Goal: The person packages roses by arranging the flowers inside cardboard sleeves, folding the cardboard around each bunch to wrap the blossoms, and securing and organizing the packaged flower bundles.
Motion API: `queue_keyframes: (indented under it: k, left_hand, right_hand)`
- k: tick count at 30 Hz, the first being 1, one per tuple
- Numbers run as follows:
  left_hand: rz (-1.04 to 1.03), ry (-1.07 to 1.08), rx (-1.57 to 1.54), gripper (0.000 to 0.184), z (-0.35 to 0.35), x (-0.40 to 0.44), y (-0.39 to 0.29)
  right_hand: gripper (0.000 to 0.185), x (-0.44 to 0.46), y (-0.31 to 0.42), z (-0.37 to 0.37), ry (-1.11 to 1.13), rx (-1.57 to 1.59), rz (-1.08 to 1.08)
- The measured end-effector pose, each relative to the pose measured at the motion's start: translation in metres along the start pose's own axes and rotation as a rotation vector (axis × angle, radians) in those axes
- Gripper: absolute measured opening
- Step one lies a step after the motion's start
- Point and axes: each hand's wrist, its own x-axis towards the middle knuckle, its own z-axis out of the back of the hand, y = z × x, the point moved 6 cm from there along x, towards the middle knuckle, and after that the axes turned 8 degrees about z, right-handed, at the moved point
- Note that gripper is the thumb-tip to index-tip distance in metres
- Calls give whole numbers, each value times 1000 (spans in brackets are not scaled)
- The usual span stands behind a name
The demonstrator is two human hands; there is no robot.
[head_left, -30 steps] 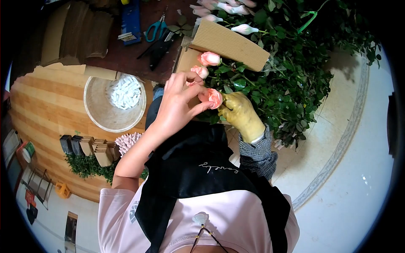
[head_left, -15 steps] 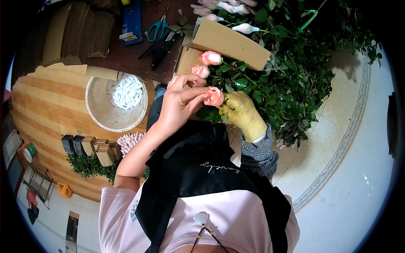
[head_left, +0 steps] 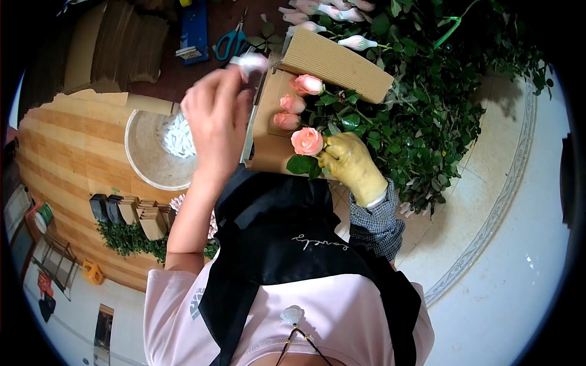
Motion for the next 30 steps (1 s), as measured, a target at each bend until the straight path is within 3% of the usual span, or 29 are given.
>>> queue_keyframes:
  k: [2, 3, 5, 7, 15, 17, 19, 21, 23, 25, 27, 28, 29, 30]
  left_hand:
    - [129, 7, -13, 49, 3, -5, 10]
    - [112, 51, -134, 43, 2, -9, 5]
    - [-102, 314, -260, 40, -5, -22, -11]
    - [-168, 353, -269, 35, -9, -29, -29]
    - [-363, 238, -116, 28, -10, -30, -42]
    - [-253, 155, -57, 28, -8, -23, -24]
    - [-44, 73, 65, 15, -5, -14, -2]
    - [-17, 231, 152, 10, -6, -15, 11]
    - [-25, 252, 55, 8, -6, -15, 2]
    - [6, 353, -74, 10, -15, -22, -18]
    - [-122, 551, -33, 21, -30, -47, -35]
    - [-135, 655, 63, 21, -43, -63, -41]
    - [-250, 557, 156, 28, -50, -79, -45]
    - [-252, 578, 204, 30, -55, -88, -48]
  right_hand:
    - [10, 2, 7, 4, -6, -36, 33]
    - [10, 2, 7, 3, -8, -34, 35]
    - [12, 2, 6, 1, -42, -52, 19]
    - [13, 1, 5, 1, -14, -60, 6]
    - [13, 4, 12, 6, 13, -90, -11]
    - [14, 3, 9, 5, -19, -121, -20]
    - [12, 11, 11, 6, 5, -224, 15]
    - [13, 21, 10, 1, 28, -323, 45]
    - [17, 35, 6, -21, 149, -317, 170]
    - [18, 42, -20, -63, 435, -547, 80]
    - [13, 51, -27, -64, 350, -431, 65]
    - [12, 48, -29, -66, 424, -488, 67]
    - [13, 44, -31, -68, 498, -544, 74]
    - [16, 40, -24, -53, 424, -438, 51]
